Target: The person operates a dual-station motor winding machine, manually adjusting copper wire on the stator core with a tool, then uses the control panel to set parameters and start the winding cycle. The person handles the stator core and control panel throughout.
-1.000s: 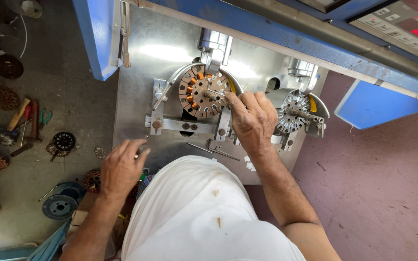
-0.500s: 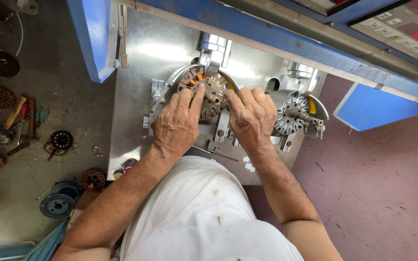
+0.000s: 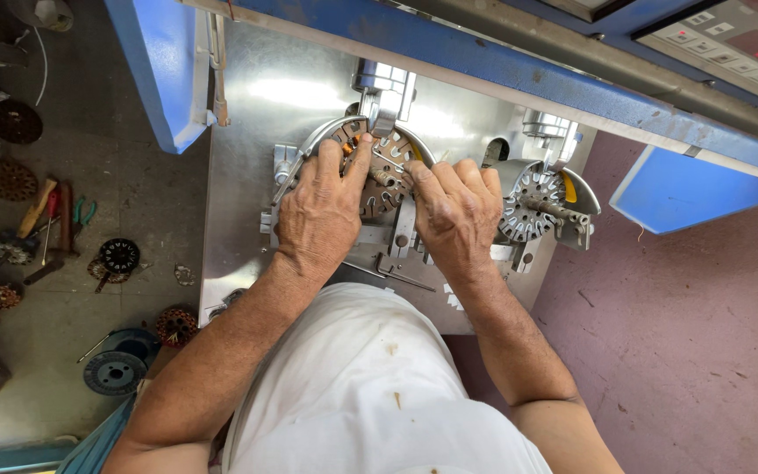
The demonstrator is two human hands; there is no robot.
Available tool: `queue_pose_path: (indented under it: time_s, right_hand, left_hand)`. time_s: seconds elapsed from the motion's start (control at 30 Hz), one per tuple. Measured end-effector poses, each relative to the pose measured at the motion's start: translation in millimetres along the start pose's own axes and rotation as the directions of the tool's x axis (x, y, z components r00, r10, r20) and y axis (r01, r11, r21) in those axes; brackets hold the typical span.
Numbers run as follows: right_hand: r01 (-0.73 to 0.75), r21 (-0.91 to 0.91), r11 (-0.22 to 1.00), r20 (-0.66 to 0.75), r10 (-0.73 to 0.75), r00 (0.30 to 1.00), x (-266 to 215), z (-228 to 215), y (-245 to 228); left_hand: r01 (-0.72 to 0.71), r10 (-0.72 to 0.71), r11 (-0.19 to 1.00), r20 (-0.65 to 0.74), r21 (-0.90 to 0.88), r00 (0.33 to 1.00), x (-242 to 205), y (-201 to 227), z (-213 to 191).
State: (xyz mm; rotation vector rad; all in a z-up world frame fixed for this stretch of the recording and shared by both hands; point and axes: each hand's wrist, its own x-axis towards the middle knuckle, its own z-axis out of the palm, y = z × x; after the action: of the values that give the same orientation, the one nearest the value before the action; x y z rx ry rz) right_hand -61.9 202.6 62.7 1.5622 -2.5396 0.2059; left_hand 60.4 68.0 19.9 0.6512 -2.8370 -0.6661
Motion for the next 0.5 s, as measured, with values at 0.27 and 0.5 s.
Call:
queue_pose_path:
  time_s: [0.27,0.5]
  right_hand:
    - [0.072,0.004,0.997,0.016,-0.072,0.997,11,-3,12]
    - [0.109,-0.019,0.994,0.026,-0.109,0.994,13,-1,13]
  left_hand:
    - [0.030,-0.030,0.997,0.005,-0.073,1.000,-1,-2,5]
    - [0.024,-0.024,0.997,0.003,-0.068,1.000,-2,-4,10]
